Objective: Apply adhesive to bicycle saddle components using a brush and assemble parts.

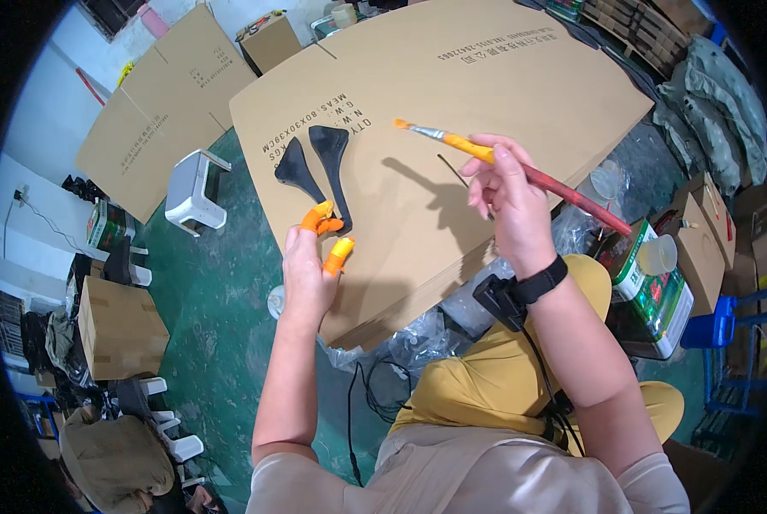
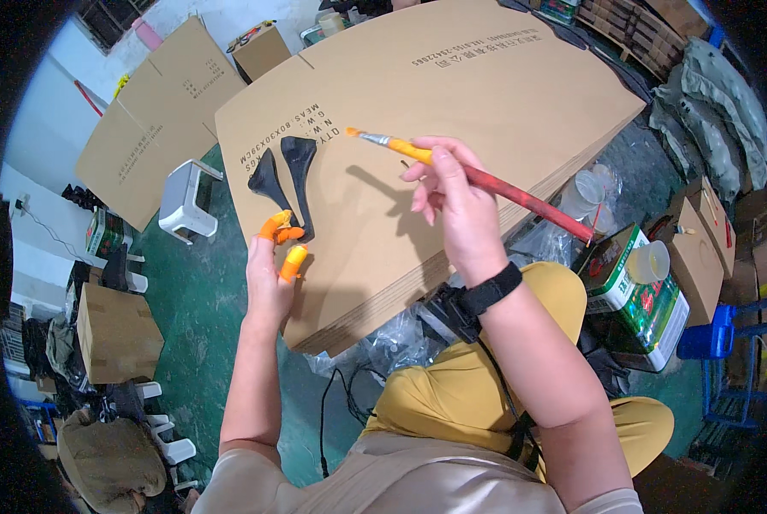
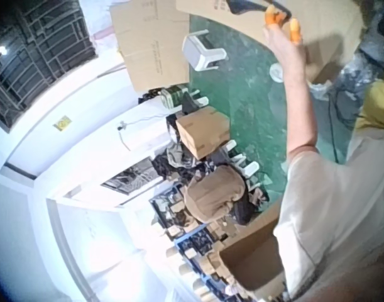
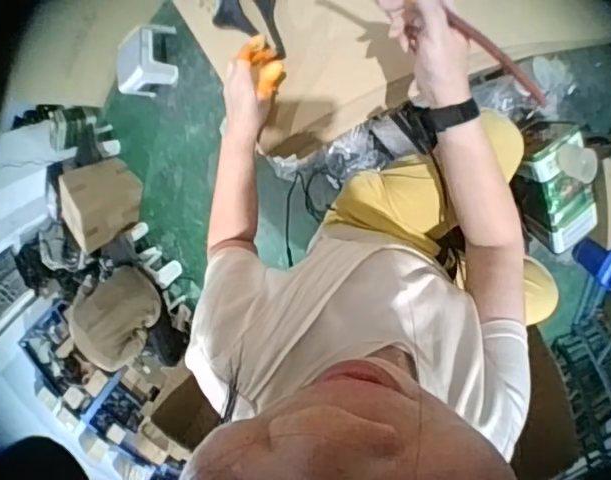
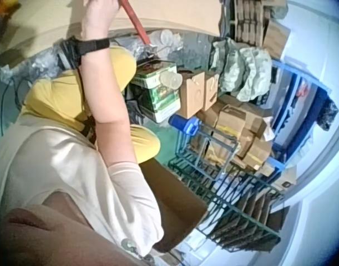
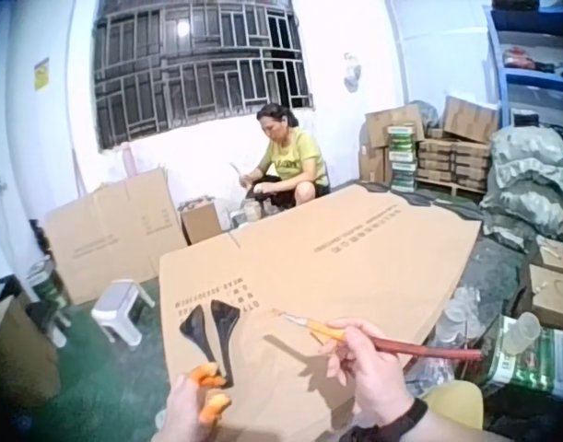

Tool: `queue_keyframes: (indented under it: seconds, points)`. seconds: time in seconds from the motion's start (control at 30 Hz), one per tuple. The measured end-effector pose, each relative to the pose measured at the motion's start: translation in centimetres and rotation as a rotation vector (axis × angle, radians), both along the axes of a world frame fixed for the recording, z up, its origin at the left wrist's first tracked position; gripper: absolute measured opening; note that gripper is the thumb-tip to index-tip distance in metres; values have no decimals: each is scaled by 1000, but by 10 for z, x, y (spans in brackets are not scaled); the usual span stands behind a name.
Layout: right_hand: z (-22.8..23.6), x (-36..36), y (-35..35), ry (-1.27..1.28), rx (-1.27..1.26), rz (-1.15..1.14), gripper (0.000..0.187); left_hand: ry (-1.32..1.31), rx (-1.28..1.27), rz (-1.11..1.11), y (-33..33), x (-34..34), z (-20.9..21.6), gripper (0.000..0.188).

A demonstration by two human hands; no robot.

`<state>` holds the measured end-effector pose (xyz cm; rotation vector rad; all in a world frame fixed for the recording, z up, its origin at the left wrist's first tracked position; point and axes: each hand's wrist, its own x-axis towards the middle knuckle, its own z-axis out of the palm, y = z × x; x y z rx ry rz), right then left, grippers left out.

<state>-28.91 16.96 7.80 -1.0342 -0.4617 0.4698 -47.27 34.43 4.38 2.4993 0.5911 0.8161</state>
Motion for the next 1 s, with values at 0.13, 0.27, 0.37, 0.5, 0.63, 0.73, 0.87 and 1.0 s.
queue_keyframes:
  seconds: [0.13,0.27,0.37,0.5,0.63,0.73,0.87,1.0]
  points:
    - [2,9,-19,-42,7,-79,31,121,-18,59,1,3,6,52]
    - [-2,15,-32,-26,33,-114,31,58,88,59,5,9,9,54]
    - [-4,14,-37,10,33,-132,31,91,81,98,6,12,11,54]
    - [-9,16,-46,-6,24,-156,30,92,28,109,0,11,18,57]
    - [-10,17,-52,-3,42,-185,29,11,-327,104,1,-3,13,45]
    - [-9,15,-53,-34,42,-171,27,-262,-816,-41,7,-7,10,47]
    - [-10,11,-54,-103,-1,-182,25,-625,-1518,-486,-17,-2,28,69]
    - [-9,7,-56,-147,-25,-186,21,-669,-1660,-632,-38,3,45,75]
